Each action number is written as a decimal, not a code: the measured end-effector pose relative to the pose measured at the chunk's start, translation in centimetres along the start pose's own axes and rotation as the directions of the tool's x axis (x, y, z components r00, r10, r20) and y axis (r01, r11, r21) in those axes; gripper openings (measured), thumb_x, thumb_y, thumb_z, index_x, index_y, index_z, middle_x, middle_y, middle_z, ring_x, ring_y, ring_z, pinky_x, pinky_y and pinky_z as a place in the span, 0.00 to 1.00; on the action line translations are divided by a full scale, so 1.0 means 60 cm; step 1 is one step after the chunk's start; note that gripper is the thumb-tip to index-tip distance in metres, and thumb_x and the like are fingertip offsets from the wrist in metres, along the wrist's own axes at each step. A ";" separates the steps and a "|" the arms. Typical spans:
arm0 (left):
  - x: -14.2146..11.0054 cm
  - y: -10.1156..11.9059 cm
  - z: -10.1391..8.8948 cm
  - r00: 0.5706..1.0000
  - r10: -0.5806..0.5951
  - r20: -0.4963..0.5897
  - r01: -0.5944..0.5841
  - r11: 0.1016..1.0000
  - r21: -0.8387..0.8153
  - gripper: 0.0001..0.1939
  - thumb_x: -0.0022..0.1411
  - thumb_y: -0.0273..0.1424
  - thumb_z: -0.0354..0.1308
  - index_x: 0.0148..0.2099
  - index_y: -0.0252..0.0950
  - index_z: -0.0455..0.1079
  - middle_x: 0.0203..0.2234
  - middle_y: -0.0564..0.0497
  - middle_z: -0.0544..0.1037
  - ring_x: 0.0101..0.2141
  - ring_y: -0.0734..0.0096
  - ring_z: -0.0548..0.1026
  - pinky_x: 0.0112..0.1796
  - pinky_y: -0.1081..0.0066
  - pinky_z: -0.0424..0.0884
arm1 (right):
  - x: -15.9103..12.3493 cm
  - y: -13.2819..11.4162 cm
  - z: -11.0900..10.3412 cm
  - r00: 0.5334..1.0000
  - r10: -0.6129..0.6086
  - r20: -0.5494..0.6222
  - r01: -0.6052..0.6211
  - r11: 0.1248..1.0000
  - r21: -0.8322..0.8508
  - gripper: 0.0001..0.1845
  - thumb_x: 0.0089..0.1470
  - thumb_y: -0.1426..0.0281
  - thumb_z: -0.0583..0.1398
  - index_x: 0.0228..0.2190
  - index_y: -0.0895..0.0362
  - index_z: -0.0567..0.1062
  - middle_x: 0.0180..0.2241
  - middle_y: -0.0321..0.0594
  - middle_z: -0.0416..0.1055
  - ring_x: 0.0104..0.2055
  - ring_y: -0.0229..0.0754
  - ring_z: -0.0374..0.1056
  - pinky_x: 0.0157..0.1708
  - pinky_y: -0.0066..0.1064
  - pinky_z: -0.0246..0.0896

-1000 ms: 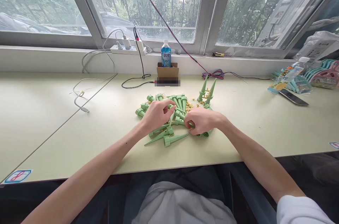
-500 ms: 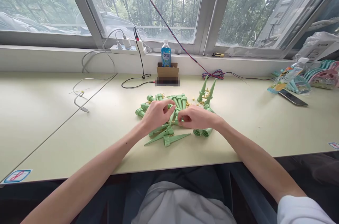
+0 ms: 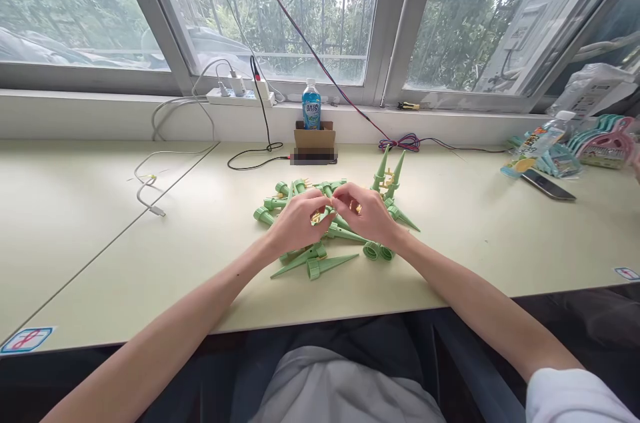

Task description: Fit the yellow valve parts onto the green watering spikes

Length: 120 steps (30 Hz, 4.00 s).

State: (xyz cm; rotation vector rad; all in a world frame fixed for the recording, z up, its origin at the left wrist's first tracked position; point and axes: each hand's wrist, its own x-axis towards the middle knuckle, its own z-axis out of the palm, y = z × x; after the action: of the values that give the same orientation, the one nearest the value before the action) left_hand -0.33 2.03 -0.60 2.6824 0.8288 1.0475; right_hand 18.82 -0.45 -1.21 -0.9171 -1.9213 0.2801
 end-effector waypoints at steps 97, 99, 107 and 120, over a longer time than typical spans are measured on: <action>0.015 0.005 -0.015 0.803 -0.592 0.068 0.460 0.544 -0.702 0.25 0.57 0.51 0.64 0.47 0.38 0.66 0.27 0.53 0.75 0.19 0.79 0.65 0.19 0.75 0.66 | 0.003 0.007 0.008 0.990 0.074 -0.118 -0.077 0.997 -0.022 0.10 0.66 0.66 0.53 0.36 0.56 0.71 0.28 0.37 0.70 0.26 0.36 0.63 0.27 0.29 0.58; 0.016 0.006 -0.015 0.794 -0.603 0.079 0.462 0.513 -0.724 0.26 0.56 0.51 0.65 0.46 0.38 0.66 0.26 0.54 0.75 0.19 0.79 0.65 0.19 0.75 0.66 | 0.003 0.006 0.007 0.990 0.077 -0.116 -0.079 0.997 -0.020 0.10 0.66 0.66 0.53 0.36 0.56 0.71 0.28 0.37 0.70 0.25 0.36 0.63 0.27 0.29 0.58; 0.016 0.008 -0.014 0.777 -0.614 0.140 0.476 0.427 -0.769 0.28 0.53 0.51 0.67 0.46 0.38 0.67 0.26 0.54 0.75 0.20 0.77 0.68 0.18 0.75 0.64 | 0.003 0.003 0.008 0.990 0.093 -0.102 -0.092 0.996 0.011 0.11 0.66 0.65 0.53 0.37 0.57 0.72 0.29 0.39 0.72 0.28 0.37 0.68 0.29 0.28 0.62; 0.015 0.010 -0.019 0.772 -0.589 0.240 0.500 0.329 -0.801 0.27 0.53 0.44 0.70 0.49 0.38 0.66 0.29 0.53 0.76 0.25 0.73 0.73 0.20 0.76 0.65 | 0.002 0.007 0.013 0.999 0.051 -0.016 -0.050 0.997 0.064 0.09 0.66 0.64 0.56 0.40 0.56 0.72 0.33 0.38 0.74 0.29 0.35 0.68 0.29 0.27 0.63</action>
State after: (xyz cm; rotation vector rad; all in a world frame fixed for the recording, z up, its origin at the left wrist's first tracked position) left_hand -0.27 1.94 0.99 1.3619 0.8433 1.0078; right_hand 18.35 0.05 -1.78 -0.9237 -1.8643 0.3598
